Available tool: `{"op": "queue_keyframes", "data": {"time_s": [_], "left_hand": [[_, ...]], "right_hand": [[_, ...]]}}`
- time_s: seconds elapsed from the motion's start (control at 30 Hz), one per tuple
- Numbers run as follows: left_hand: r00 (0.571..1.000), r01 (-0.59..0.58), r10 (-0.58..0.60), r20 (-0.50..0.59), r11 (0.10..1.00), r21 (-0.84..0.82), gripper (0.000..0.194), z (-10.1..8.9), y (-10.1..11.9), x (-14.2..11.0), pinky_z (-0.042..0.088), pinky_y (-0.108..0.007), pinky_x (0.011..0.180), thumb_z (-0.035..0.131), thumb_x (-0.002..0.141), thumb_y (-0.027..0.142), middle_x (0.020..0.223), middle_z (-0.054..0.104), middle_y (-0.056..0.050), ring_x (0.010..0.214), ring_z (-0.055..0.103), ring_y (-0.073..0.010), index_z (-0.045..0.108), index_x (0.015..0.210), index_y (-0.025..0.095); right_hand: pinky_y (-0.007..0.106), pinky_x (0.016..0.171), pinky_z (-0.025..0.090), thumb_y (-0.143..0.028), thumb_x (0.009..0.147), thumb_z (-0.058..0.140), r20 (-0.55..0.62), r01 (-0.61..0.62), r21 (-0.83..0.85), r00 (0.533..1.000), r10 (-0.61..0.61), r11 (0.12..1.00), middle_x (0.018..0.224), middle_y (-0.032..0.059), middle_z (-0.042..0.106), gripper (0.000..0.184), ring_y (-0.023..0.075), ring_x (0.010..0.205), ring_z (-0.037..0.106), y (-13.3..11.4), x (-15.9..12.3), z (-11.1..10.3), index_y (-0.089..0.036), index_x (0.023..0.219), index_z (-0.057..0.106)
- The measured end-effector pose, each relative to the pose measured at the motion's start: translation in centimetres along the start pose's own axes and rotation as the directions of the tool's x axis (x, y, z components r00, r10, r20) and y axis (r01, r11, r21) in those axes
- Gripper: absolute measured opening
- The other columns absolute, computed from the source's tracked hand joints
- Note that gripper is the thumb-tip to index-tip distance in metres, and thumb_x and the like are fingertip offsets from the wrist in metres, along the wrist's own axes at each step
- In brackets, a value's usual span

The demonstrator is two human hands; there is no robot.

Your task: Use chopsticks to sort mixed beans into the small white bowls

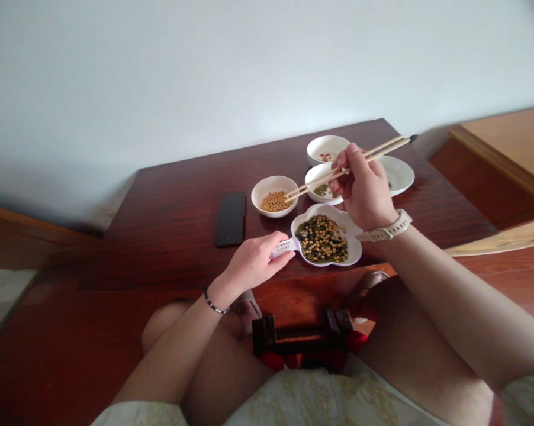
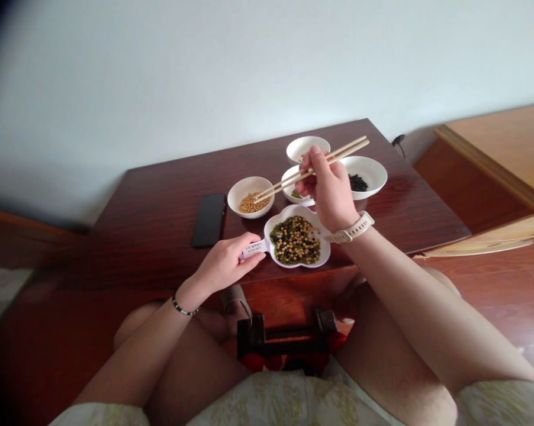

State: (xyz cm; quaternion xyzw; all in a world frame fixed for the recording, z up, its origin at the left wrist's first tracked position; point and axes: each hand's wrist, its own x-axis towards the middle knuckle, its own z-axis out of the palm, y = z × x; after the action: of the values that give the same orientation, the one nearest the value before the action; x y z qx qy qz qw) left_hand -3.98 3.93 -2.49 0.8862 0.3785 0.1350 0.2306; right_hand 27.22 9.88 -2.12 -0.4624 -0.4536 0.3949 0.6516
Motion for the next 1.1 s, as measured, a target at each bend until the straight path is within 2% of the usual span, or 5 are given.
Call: {"op": "queue_keyframes", "data": {"time_s": [0.2, 0.43, 0.77, 0.9, 1.1], "left_hand": [[1.000, 0.014, -0.013, 0.025, 0.999, -0.037, 0.016, -0.4, 0.4, 0.0, 0.071, -0.042, 0.089, 0.072, 0.126, 0.045, 0.115, 0.095, -0.007, 0.091, 0.089, -0.0307, 0.081, 0.129, 0.031], [0.998, 0.039, -0.038, 0.056, 0.999, -0.026, 0.016, -0.8, 0.7, 0.0, 0.070, -0.045, 0.093, 0.070, 0.128, 0.045, 0.121, 0.096, -0.008, 0.096, 0.090, -0.0328, 0.079, 0.130, 0.031], [0.996, 0.055, -0.059, 0.066, 0.996, 0.066, 0.012, -1.1, 2.6, 0.0, 0.066, -0.038, 0.099, 0.073, 0.128, 0.028, 0.131, 0.097, -0.012, 0.111, 0.094, -0.0309, 0.078, 0.136, 0.021], [0.995, 0.071, -0.075, 0.059, 0.995, 0.068, 0.013, -1.2, 3.5, -0.1, 0.068, -0.040, 0.103, 0.071, 0.128, 0.026, 0.139, 0.097, -0.014, 0.119, 0.094, -0.0323, 0.076, 0.138, 0.021], [0.992, 0.098, -0.106, 0.066, 0.988, 0.121, 0.024, -1.3, 4.4, -0.4, 0.073, -0.050, 0.114, 0.068, 0.129, 0.032, 0.152, 0.094, -0.019, 0.133, 0.093, -0.0388, 0.073, 0.150, 0.020]], "right_hand": [[0.033, 0.053, 0.047, -0.099, 0.103, 0.092, -0.076, 0.045, 0.126, 0.996, -0.035, 0.991, 0.089, 0.0012, 0.065, 0.072, 0.0183, 0.068, 0.070, 0.7, 0.4, 0.9, -0.031, 0.101, 0.068], [0.036, 0.051, 0.048, -0.097, 0.103, 0.091, -0.069, 0.036, 0.044, 0.997, -0.033, 0.998, 0.092, 0.0055, 0.067, 0.069, 0.0211, 0.068, 0.065, 0.7, 0.4, -1.1, -0.032, 0.095, 0.068], [0.031, 0.049, 0.047, -0.084, 0.105, 0.100, 0.125, -0.233, -0.069, 0.963, 0.240, 0.970, 0.078, 0.0039, 0.068, 0.063, 0.0172, 0.061, 0.064, -0.7, -2.8, -3.2, -0.027, 0.091, 0.077], [0.033, 0.052, 0.051, -0.088, 0.110, 0.093, 0.148, -0.185, -0.171, 0.966, 0.211, 0.968, 0.067, 0.0039, 0.069, 0.066, 0.0190, 0.058, 0.065, -0.3, -3.5, -3.4, -0.027, 0.089, 0.077], [0.031, 0.053, 0.051, -0.094, 0.109, 0.091, 0.143, -0.093, -0.186, 0.982, 0.121, 0.978, 0.071, 0.0043, 0.074, 0.072, 0.0183, 0.058, 0.069, -0.1, -3.7, -3.4, -0.026, 0.091, 0.076]]}}
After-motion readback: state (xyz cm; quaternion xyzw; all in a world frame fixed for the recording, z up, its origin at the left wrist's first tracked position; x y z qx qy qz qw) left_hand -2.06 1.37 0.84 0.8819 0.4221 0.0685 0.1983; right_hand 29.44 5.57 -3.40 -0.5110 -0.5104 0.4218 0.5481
